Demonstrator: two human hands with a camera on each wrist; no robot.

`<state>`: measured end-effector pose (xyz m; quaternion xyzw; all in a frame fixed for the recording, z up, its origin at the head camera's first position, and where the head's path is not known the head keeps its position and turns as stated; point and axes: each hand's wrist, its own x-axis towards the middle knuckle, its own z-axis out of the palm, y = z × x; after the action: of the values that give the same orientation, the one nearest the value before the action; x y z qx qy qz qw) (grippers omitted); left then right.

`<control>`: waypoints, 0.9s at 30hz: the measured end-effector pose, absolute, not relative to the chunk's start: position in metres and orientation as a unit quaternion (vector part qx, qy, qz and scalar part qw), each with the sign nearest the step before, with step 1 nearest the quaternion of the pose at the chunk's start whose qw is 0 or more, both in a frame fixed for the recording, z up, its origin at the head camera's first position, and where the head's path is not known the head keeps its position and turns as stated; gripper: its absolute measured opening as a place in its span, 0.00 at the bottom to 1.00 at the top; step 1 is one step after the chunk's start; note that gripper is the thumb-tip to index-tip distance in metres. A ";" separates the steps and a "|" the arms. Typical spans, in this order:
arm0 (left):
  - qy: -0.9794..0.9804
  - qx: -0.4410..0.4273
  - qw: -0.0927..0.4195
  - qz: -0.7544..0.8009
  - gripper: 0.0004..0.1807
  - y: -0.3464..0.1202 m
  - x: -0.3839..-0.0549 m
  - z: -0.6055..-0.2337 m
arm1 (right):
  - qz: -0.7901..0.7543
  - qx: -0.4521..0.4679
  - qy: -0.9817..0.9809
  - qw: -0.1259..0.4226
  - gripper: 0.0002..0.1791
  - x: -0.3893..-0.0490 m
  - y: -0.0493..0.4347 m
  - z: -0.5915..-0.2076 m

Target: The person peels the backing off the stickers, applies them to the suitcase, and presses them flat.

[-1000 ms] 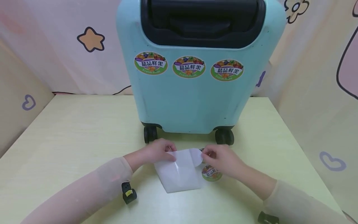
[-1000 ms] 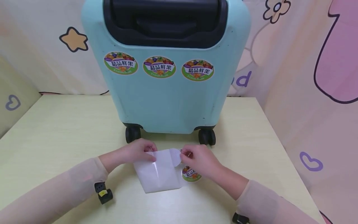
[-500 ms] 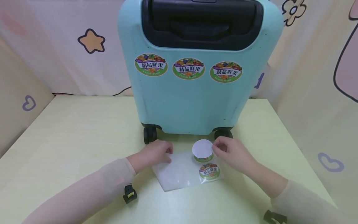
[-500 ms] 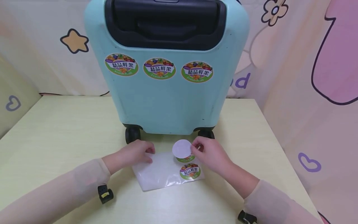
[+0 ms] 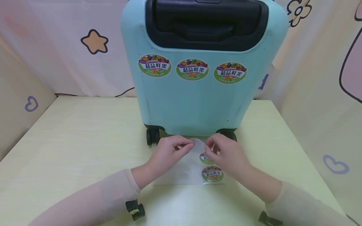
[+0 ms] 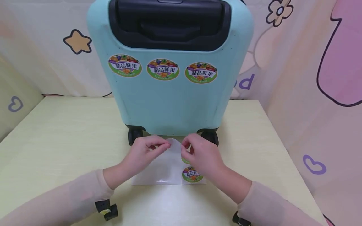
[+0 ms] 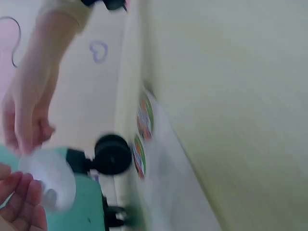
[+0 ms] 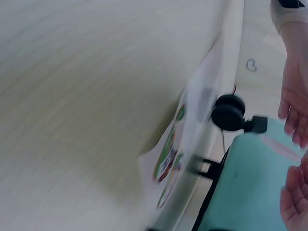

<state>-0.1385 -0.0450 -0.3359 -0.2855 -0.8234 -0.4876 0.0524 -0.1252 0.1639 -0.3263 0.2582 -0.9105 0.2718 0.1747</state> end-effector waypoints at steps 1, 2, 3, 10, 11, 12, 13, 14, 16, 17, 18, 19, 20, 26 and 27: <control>-0.807 -0.276 0.033 -0.521 0.08 -0.043 -0.135 -0.333 | 0.264 0.279 -0.902 0.198 0.06 -0.124 0.161 -0.327; -0.792 -0.265 0.013 -0.549 0.09 -0.042 -0.133 -0.331 | 0.259 0.297 -0.893 0.218 0.06 -0.124 0.158 -0.327; -0.780 -0.252 -0.006 -0.573 0.10 -0.040 -0.131 -0.330 | 0.252 0.316 -0.883 0.239 0.06 -0.123 0.155 -0.327; -0.725 -0.182 -0.048 -0.662 0.12 -0.037 -0.125 -0.324 | 0.216 0.392 -0.830 0.331 0.05 -0.128 0.144 -0.325; -0.724 -0.179 -0.041 -0.665 0.11 -0.037 -0.125 -0.323 | 0.222 0.399 -0.824 0.337 0.05 -0.129 0.144 -0.324; -0.724 -0.176 -0.032 -0.666 0.10 -0.038 -0.126 -0.322 | 0.233 0.401 -0.819 0.338 0.05 -0.130 0.144 -0.322; -0.726 -0.170 -0.024 -0.666 0.10 -0.040 -0.126 -0.321 | 0.250 0.397 -0.816 0.338 0.05 -0.131 0.145 -0.320; -0.728 -0.165 -0.017 -0.665 0.09 -0.042 -0.127 -0.320 | 0.272 0.387 -0.815 0.333 0.05 -0.133 0.147 -0.319; -0.734 -0.160 -0.003 -0.660 0.08 -0.045 -0.128 -0.317 | 0.331 0.347 -0.823 0.304 0.09 -0.136 0.151 -0.315; -0.738 -0.158 0.001 -0.656 0.08 -0.048 -0.129 -0.316 | 0.364 0.319 -0.831 0.274 0.11 -0.138 0.153 -0.313; -0.740 -0.156 0.004 -0.654 0.08 -0.050 -0.129 -0.315 | 0.395 0.288 -0.840 0.236 0.13 -0.140 0.156 -0.311; -0.741 -0.156 0.006 -0.653 0.08 -0.052 -0.130 -0.313 | 0.424 0.258 -0.846 0.195 0.15 -0.141 0.159 -0.309; -0.742 -0.156 0.007 -0.652 0.08 -0.054 -0.131 -0.312 | 0.449 0.232 -0.850 0.152 0.16 -0.143 0.160 -0.307; -0.740 -0.146 0.006 -0.656 0.08 -0.064 -0.135 -0.306 | 0.492 0.156 -0.856 0.017 0.11 -0.148 0.159 -0.303; -0.741 -0.144 0.007 -0.656 0.08 -0.065 -0.136 -0.305 | 0.491 0.154 -0.857 0.018 0.10 -0.148 0.158 -0.302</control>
<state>-0.1361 -0.0655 -0.3052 -0.1445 -0.7411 -0.6556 0.0070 -0.1483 0.1580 -0.3022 0.1542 -0.8575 0.4906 0.0180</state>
